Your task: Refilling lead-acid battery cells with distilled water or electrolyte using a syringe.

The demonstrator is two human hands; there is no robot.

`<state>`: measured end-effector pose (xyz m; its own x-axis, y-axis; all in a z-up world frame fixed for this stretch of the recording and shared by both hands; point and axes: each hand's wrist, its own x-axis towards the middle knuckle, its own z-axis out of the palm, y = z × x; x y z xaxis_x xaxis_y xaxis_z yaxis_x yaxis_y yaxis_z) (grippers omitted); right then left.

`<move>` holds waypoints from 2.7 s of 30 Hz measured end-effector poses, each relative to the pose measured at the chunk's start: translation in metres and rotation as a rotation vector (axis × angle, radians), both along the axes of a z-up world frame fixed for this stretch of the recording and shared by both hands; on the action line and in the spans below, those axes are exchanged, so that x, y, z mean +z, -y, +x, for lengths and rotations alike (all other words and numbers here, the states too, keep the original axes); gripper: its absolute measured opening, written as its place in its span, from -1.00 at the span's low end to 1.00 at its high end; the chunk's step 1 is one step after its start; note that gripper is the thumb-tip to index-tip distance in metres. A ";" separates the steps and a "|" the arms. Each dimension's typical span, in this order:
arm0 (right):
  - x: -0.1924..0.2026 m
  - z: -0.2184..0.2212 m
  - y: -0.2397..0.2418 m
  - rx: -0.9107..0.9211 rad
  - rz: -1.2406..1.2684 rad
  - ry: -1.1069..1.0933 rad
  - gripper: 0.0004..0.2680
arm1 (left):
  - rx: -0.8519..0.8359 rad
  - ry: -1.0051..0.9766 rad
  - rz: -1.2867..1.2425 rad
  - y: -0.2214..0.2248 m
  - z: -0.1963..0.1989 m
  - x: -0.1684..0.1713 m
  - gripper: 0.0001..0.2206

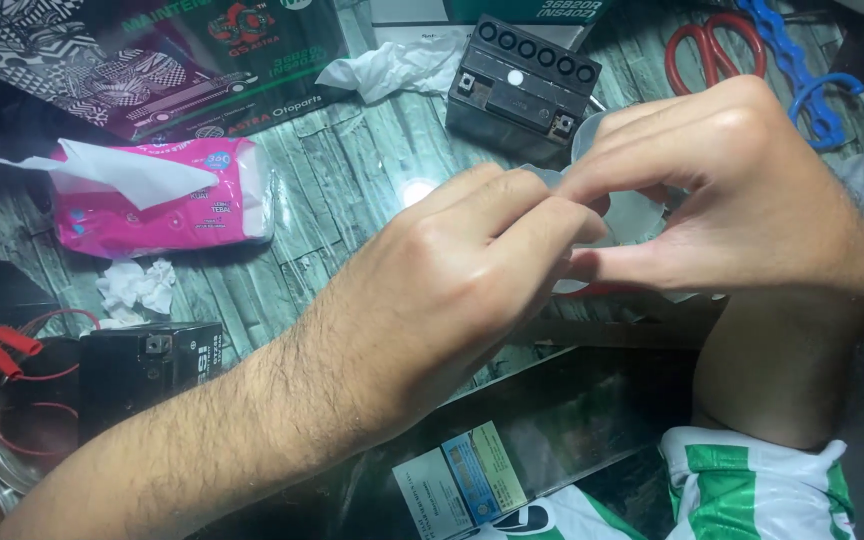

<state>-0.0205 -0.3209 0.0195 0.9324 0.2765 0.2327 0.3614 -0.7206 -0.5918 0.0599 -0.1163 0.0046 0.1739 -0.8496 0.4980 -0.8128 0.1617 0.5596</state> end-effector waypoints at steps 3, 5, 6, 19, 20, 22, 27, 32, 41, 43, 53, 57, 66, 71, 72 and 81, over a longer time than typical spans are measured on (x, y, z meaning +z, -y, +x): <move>0.001 0.000 -0.001 0.057 0.044 0.010 -0.79 | 0.011 -0.078 0.001 -0.001 -0.002 0.000 -0.96; -0.002 -0.002 -0.002 0.023 0.022 0.032 -0.88 | 0.038 -0.023 -0.005 -0.003 -0.001 0.001 -0.88; -0.003 -0.002 -0.002 0.024 0.023 0.031 -0.88 | 0.038 -0.024 -0.004 -0.003 -0.002 -0.001 -0.88; -0.012 0.000 -0.002 0.057 0.008 0.043 -0.75 | 0.218 0.195 0.097 -0.010 -0.010 -0.010 -0.78; -0.014 0.000 -0.002 0.045 0.006 0.046 -0.74 | 0.223 0.193 0.099 -0.010 -0.010 -0.010 -0.77; -0.012 0.001 -0.003 0.048 0.009 0.044 -0.78 | 0.199 0.161 0.079 -0.010 -0.007 -0.010 -0.76; -0.007 0.004 -0.005 0.015 -0.004 0.028 -0.90 | 0.106 0.086 0.049 -0.011 0.004 -0.007 -0.79; -0.010 0.008 0.000 0.061 0.059 0.057 -0.88 | 0.083 0.053 -0.018 -0.008 0.013 -0.011 -0.91; -0.010 0.010 0.002 0.161 0.097 0.055 -0.76 | 0.079 0.101 -0.046 -0.010 0.004 -0.007 -0.91; -0.010 0.010 0.003 0.170 0.109 0.040 -0.77 | 0.095 0.137 -0.054 -0.010 0.000 -0.005 -0.89; -0.011 0.012 0.004 0.183 0.099 0.019 -0.81 | 0.115 0.228 -0.065 -0.015 -0.003 0.006 -0.87; -0.011 0.012 0.005 0.168 0.104 0.012 -0.81 | 0.121 0.218 -0.071 -0.017 -0.003 0.014 -0.82; -0.011 0.011 0.007 0.164 0.108 0.007 -0.85 | 0.069 0.136 -0.100 -0.022 -0.003 0.027 -0.83; -0.014 0.012 0.010 0.159 0.133 -0.009 -0.84 | 0.045 0.128 -0.116 -0.024 -0.001 0.034 -0.85; -0.014 0.013 0.010 0.160 0.133 -0.010 -0.84 | 0.045 0.128 -0.116 -0.025 -0.001 0.035 -0.85; -0.015 0.013 0.010 0.157 0.119 -0.015 -0.84 | 0.040 0.090 -0.129 -0.027 -0.002 0.037 -0.85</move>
